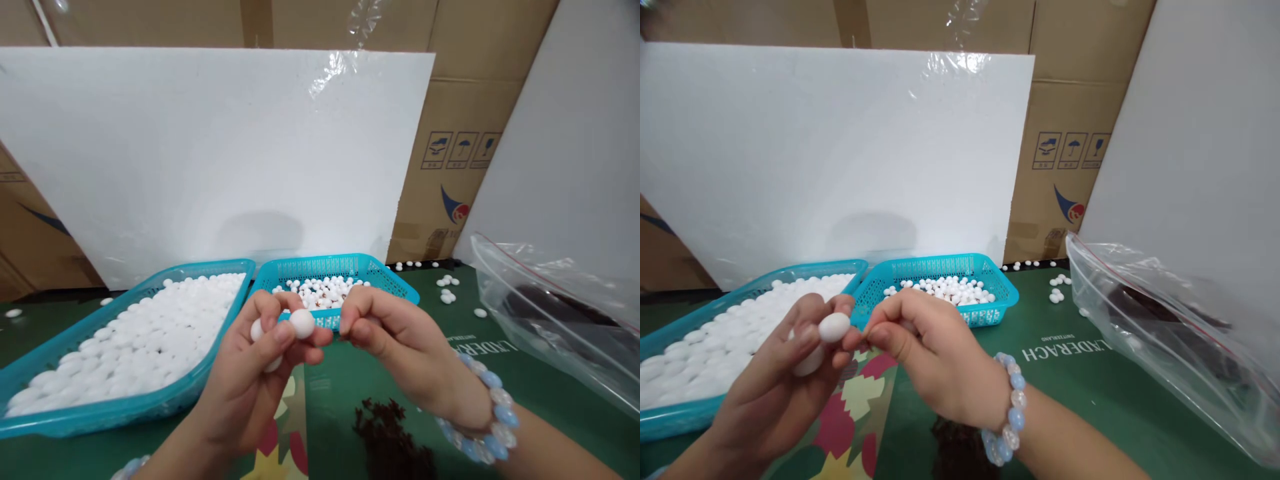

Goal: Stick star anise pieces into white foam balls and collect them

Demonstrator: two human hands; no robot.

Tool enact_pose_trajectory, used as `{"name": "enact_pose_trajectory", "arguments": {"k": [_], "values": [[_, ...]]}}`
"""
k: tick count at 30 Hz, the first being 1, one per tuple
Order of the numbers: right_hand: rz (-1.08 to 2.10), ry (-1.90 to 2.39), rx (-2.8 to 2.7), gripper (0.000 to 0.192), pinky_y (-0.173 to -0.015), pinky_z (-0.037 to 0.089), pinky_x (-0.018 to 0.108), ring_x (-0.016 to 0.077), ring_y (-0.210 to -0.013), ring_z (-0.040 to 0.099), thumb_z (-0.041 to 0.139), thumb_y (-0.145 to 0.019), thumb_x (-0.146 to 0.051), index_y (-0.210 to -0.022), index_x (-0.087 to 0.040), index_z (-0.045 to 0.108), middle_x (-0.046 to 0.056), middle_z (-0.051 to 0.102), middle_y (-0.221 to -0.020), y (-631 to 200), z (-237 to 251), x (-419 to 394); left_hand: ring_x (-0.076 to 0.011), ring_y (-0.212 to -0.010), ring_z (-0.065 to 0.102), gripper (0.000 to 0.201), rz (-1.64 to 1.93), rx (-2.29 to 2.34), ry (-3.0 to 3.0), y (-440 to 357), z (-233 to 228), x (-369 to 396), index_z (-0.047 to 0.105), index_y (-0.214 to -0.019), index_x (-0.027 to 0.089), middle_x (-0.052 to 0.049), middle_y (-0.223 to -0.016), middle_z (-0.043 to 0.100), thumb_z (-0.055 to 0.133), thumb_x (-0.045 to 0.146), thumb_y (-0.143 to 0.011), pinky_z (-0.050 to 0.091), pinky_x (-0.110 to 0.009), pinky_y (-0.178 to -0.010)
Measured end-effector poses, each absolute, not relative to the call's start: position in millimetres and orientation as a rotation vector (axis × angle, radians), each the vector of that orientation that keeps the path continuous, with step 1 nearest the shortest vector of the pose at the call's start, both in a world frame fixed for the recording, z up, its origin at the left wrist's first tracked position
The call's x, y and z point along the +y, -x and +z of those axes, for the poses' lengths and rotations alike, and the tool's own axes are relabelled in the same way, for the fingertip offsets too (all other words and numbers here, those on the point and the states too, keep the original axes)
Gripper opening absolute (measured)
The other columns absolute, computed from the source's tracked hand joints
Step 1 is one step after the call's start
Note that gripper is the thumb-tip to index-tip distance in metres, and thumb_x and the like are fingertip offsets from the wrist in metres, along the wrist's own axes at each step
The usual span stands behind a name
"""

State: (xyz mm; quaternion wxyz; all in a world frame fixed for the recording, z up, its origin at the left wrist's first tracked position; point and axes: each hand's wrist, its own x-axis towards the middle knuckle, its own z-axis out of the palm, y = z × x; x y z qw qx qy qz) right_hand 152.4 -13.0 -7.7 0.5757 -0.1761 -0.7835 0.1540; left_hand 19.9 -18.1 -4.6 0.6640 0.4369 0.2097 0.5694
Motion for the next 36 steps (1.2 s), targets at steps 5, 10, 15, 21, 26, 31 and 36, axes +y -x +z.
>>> {"name": "enact_pose_trajectory", "arguments": {"k": [5, 10, 15, 21, 26, 31, 36], "values": [[0.210, 0.478, -1.833, 0.016, -0.039, 0.033, 0.014, 0.0043, -0.045, 0.038, 0.035, -0.075, -0.017, -0.060, -0.016, 0.040, -0.004, 0.040, -0.050, -150.9, -11.3, -15.2, -0.0041, -0.046, 0.050, 0.019, 1.352, 0.557, -0.972, -25.2, -5.8, -17.7, 0.045, -0.044, 0.015, 0.006, -0.055, 0.048, 0.062, 0.020, -0.048, 0.043, -0.011, -0.041], [0.216, 0.564, -1.773, 0.017, -0.040, 0.032, 0.017, 0.0059, -0.046, 0.037, 0.033, -0.076, -0.020, -0.060, -0.017, 0.038, -0.003, 0.039, -0.051, -145.8, -16.5, -17.5, -0.0033, -0.044, 0.047, 0.023, 1.347, 0.550, -1.057, -29.6, -8.0, -17.1, 0.042, -0.041, 0.015, 0.006, -0.051, 0.048, 0.063, 0.021, -0.048, 0.041, -0.010, -0.043], [0.178, 0.572, -1.743, 0.015, -0.040, 0.031, 0.017, 0.0063, -0.045, 0.035, 0.033, -0.075, -0.017, -0.060, -0.018, 0.036, -0.003, 0.037, -0.051, -142.2, -18.4, -19.0, -0.0029, -0.044, 0.048, 0.021, 1.336, 0.552, -1.060, -30.6, -7.9, -19.0, 0.042, -0.042, 0.015, 0.007, -0.053, 0.050, 0.063, 0.016, -0.046, 0.041, -0.009, -0.042], [0.170, 0.469, -1.697, 0.014, -0.042, 0.031, 0.018, 0.0064, -0.047, 0.035, 0.033, -0.076, -0.017, -0.062, -0.017, 0.036, -0.003, 0.036, -0.053, -141.5, -19.5, -20.3, -0.0022, -0.042, 0.050, 0.021, 1.352, 0.525, -1.065, -29.2, -5.5, -23.8, 0.042, -0.042, 0.015, 0.007, -0.065, 0.056, 0.062, 0.013, -0.048, 0.044, -0.009, -0.044], [0.131, 0.483, -1.701, 0.013, -0.042, 0.031, 0.017, 0.0059, -0.048, 0.035, 0.033, -0.076, -0.017, -0.063, -0.017, 0.037, -0.003, 0.035, -0.054, -141.3, -20.9, -21.5, -0.0033, -0.038, 0.049, 0.021, 1.373, 0.546, -1.097, -29.6, -2.6, -26.7, 0.041, -0.043, 0.015, 0.007, -0.056, 0.056, 0.062, 0.013, -0.048, 0.042, -0.009, -0.040], [0.084, 0.485, -1.707, 0.014, -0.041, 0.031, 0.017, 0.0064, -0.047, 0.035, 0.032, -0.077, -0.018, -0.064, -0.017, 0.037, -0.003, 0.036, -0.054, -140.9, -20.7, -21.9, -0.0042, -0.041, 0.050, 0.021, 1.335, 0.553, -1.111, -29.5, -1.6, -25.6, 0.041, -0.043, 0.015, 0.007, -0.056, 0.056, 0.061, 0.011, -0.049, 0.042, -0.010, -0.040], [0.007, 0.504, -1.721, 0.014, -0.041, 0.031, 0.017, 0.0066, -0.047, 0.035, 0.033, -0.077, -0.017, -0.064, -0.017, 0.037, -0.002, 0.038, -0.054, -140.3, -19.8, -21.6, -0.0052, -0.044, 0.050, 0.021, 1.360, 0.527, -1.127, -29.7, -1.0, -23.8, 0.041, -0.042, 0.015, 0.006, -0.053, 0.055, 0.059, 0.009, -0.050, 0.042, -0.012, -0.041]]}}
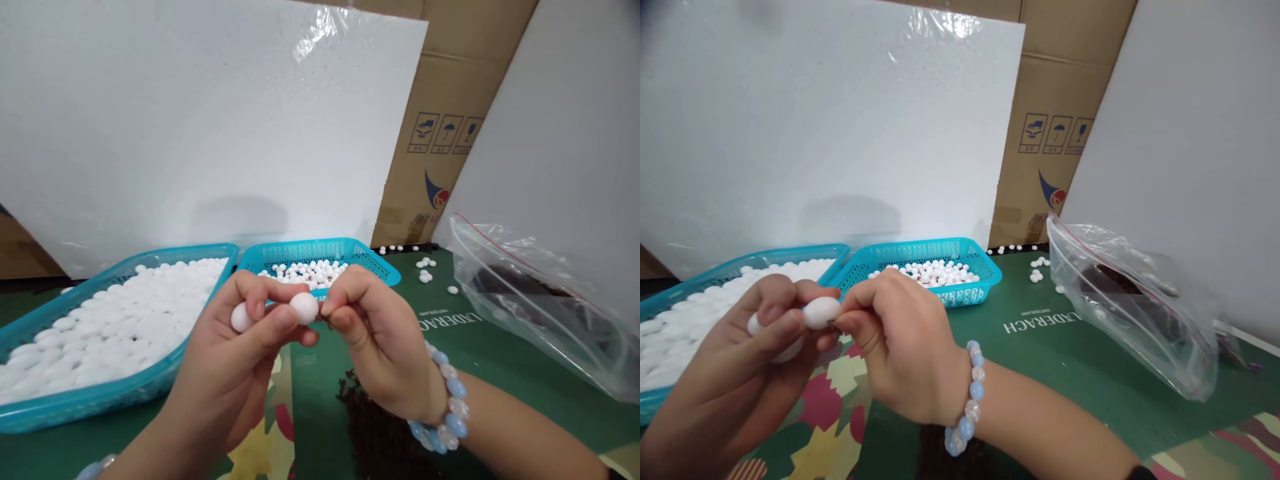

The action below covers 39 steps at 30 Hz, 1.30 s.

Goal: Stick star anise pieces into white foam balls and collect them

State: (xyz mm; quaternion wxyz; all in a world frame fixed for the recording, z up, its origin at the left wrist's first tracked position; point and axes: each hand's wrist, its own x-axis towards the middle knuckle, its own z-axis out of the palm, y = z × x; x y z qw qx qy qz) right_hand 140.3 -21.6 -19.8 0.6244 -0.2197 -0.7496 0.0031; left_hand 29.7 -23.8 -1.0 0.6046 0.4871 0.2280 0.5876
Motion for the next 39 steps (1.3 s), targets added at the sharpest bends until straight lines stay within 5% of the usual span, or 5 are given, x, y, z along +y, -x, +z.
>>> {"name": "enact_pose_trajectory", "arguments": {"k": [30, 39], "values": [[-0.361, 0.383, -1.655, 0.012, -0.044, 0.035, 0.018, 0.0071, -0.049, 0.040, 0.038, -0.073, -0.012, -0.063, -0.017, 0.040, -0.002, 0.041, -0.052, -145.7, -28.7, -9.5, -0.0047, -0.050, 0.045, 0.030, 1.339, 0.673, -1.207, -32.0, -12.9, -24.9, 0.031, -0.040, 0.015, 0.007, -0.045, 0.046, 0.058, 0.010, -0.051, 0.038, -0.013, -0.048], [0.028, 0.404, -1.725, 0.008, -0.040, 0.034, 0.018, 0.0066, -0.045, 0.034, 0.035, -0.076, -0.028, -0.079, -0.020, 0.034, -0.005, 0.031, -0.053, -146.3, -24.4, -3.5, -0.0059, -0.050, 0.050, 0.028, 1.342, 0.673, -1.248, -32.2, -4.4, -22.3, 0.032, -0.040, 0.014, 0.004, -0.055, 0.053, 0.056, 0.008, -0.053, 0.039, -0.015, -0.047]]}}
